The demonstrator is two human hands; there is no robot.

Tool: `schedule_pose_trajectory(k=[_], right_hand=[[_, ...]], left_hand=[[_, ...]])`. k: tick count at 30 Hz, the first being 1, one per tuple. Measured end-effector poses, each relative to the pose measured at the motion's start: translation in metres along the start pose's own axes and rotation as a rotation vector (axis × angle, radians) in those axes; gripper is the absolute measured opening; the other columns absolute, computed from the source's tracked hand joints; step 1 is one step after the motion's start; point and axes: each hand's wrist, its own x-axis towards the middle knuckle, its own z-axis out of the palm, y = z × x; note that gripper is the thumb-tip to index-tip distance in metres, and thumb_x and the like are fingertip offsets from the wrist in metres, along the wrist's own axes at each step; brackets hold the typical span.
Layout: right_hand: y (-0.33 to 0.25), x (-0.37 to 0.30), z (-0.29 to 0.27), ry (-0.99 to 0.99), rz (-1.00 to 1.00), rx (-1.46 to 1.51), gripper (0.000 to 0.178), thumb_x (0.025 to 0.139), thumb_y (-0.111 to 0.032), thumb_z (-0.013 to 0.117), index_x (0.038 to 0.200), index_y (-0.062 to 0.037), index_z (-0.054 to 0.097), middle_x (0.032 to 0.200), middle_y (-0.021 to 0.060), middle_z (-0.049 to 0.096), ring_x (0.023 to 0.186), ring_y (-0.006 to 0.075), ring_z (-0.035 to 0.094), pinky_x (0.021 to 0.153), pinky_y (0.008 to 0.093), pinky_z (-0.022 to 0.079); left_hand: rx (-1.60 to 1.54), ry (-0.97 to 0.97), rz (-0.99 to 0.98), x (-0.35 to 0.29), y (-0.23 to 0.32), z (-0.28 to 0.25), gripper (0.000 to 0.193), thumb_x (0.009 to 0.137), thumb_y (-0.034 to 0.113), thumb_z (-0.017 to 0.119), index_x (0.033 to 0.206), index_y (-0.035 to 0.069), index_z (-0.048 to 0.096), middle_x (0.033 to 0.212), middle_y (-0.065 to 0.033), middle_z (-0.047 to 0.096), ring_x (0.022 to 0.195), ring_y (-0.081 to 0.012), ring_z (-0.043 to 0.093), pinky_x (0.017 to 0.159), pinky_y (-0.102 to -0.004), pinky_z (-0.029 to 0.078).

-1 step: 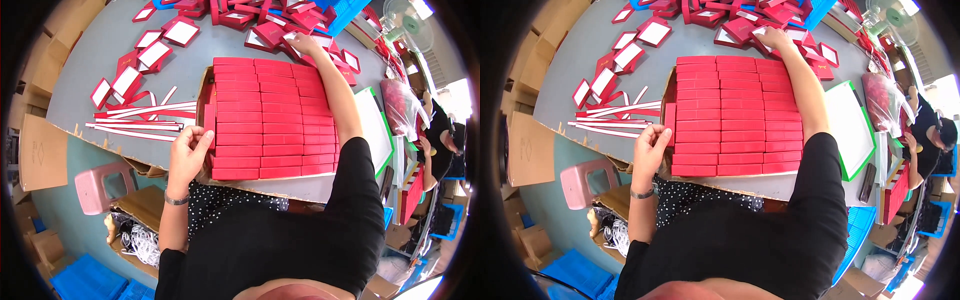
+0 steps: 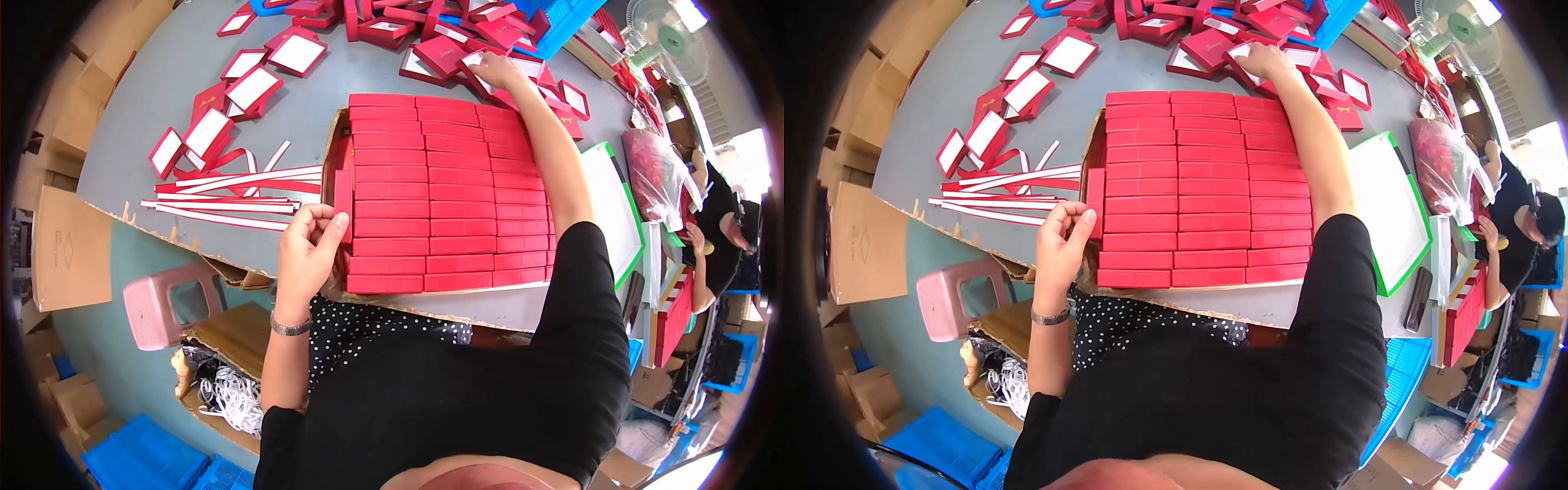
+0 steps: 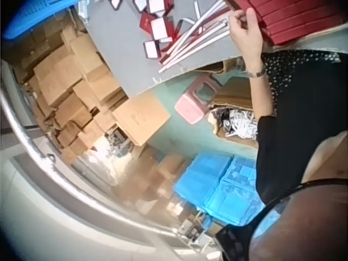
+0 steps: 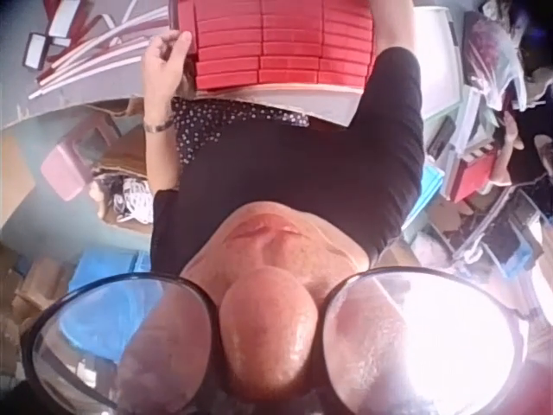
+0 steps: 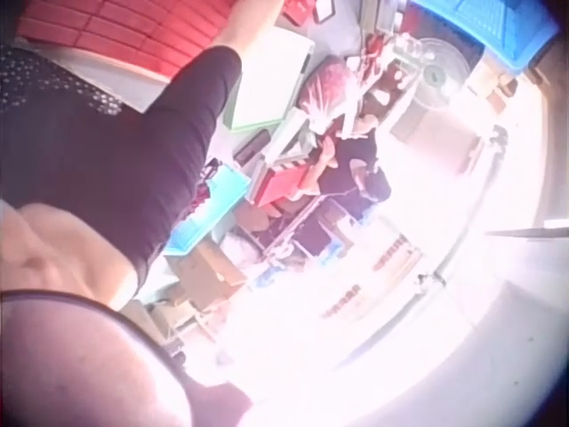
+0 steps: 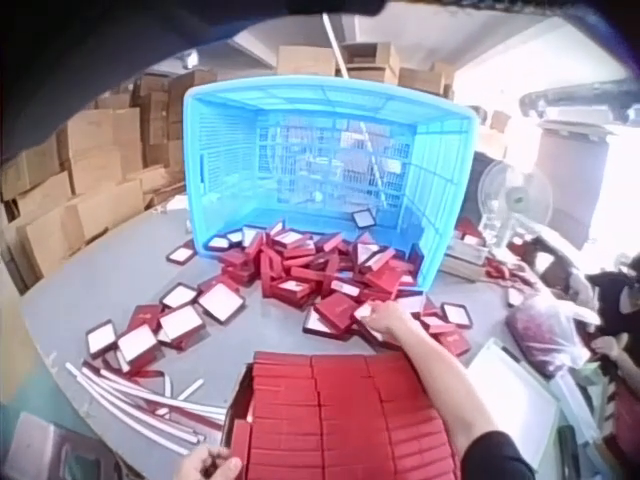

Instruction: The recorder is applying pink decorative ribbons to small red jewelry-style boxes and organizing them into containers within a factory workshop.

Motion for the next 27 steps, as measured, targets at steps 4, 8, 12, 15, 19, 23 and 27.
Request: schedule_pose_trajectory(k=[4, 8, 12, 15, 19, 23, 27], right_hand=[[0.008, -0.002, -0.017, -0.023, -0.117, 0.128, 0.058, 0.083, -0.057, 0.049, 0.11, -0.0081, 0.063, 0.109, 0.0168, 0.065, 0.104, 0.0327, 0.061, 0.089, 0.0397, 0.046], [-0.013, -0.038, -0.033, -0.245, -0.364, -0.309, 0.037, 0.077, -0.037, 0.062, 0.098, -0.0069, 0.07, 0.103, 0.0168, 0.067, 0.097, 0.0337, 0.064, 0.087, 0.0418, 0.05], [0.003, -0.066, -0.042, 0.249, -0.191, 0.085, 0.032, 0.079, -0.031, 0.065, 0.102, -0.0084, 0.067, 0.099, 0.0163, 0.068, 0.096, 0.033, 0.064, 0.084, 0.0412, 0.051], [-0.049, -0.141, -0.083, 0.269, -0.577, 0.665, 0.018, 0.085, -0.017, 0.066, 0.098, -0.0052, 0.064, 0.093, 0.0109, 0.067, 0.089, 0.0225, 0.064, 0.08, 0.0345, 0.049], [-0.116, -0.279, -0.108, -0.385, -0.963, 1.078, 0.008, 0.084, -0.006, 0.067, 0.088, -0.0036, 0.06, 0.085, -0.0006, 0.061, 0.085, 0.0082, 0.054, 0.08, 0.0263, 0.045], [-0.153, -0.332, -0.086, -0.778, -1.163, 1.129, 0.011, 0.085, -0.009, 0.067, 0.088, -0.0023, 0.06, 0.084, 0.0024, 0.063, 0.082, 0.0112, 0.058, 0.077, 0.0274, 0.047], [-0.197, -0.339, -0.069, -0.816, -1.033, 1.005, 0.016, 0.088, -0.017, 0.064, 0.088, -0.0012, 0.063, 0.081, 0.0037, 0.066, 0.078, 0.0119, 0.062, 0.072, 0.0272, 0.049]], left_hand=[[-0.164, 0.065, 0.05, -0.009, -0.002, -0.003, 0.014, 0.092, 0.012, 0.061, 0.097, 0.001, 0.056, 0.08, 0.0019, 0.058, 0.07, -0.0036, 0.049, 0.064, -0.0181, 0.041], [-0.231, 0.146, 0.014, -0.027, -0.012, -0.01, 0.01, 0.091, 0.009, 0.061, 0.095, 0.001, 0.056, 0.08, 0.0023, 0.057, 0.072, -0.0031, 0.049, 0.065, -0.0177, 0.04], [-0.247, 0.149, 0.105, -0.044, -0.012, -0.016, 0.01, 0.091, 0.007, 0.061, 0.096, 0.001, 0.057, 0.083, 0.002, 0.057, 0.073, -0.0038, 0.048, 0.067, -0.0189, 0.041], [-0.314, 0.183, 0.171, -0.065, -0.011, -0.023, 0.016, 0.09, 0.005, 0.06, 0.105, 0.0, 0.057, 0.094, -0.0002, 0.058, 0.078, -0.0051, 0.049, 0.071, -0.0197, 0.042], [-0.297, 0.106, 0.396, -0.08, 0.004, -0.021, 0.061, 0.089, 0.033, 0.064, 0.135, 0.0, 0.041, 0.129, -0.0096, 0.051, 0.112, -0.0179, 0.051, 0.093, -0.03, 0.04], [-0.758, -0.122, 0.334, -0.111, 0.013, -0.03, 0.035, 0.092, 0.023, 0.06, 0.118, 0.001, 0.051, 0.11, -0.0069, 0.061, 0.101, -0.0132, 0.058, 0.089, -0.0261, 0.044], [-0.989, 0.019, 0.041, -0.149, -0.004, -0.058, 0.005, 0.089, 0.006, 0.057, 0.093, 0.005, 0.055, 0.091, -0.0026, 0.062, 0.083, -0.0093, 0.059, 0.077, -0.0249, 0.05]])
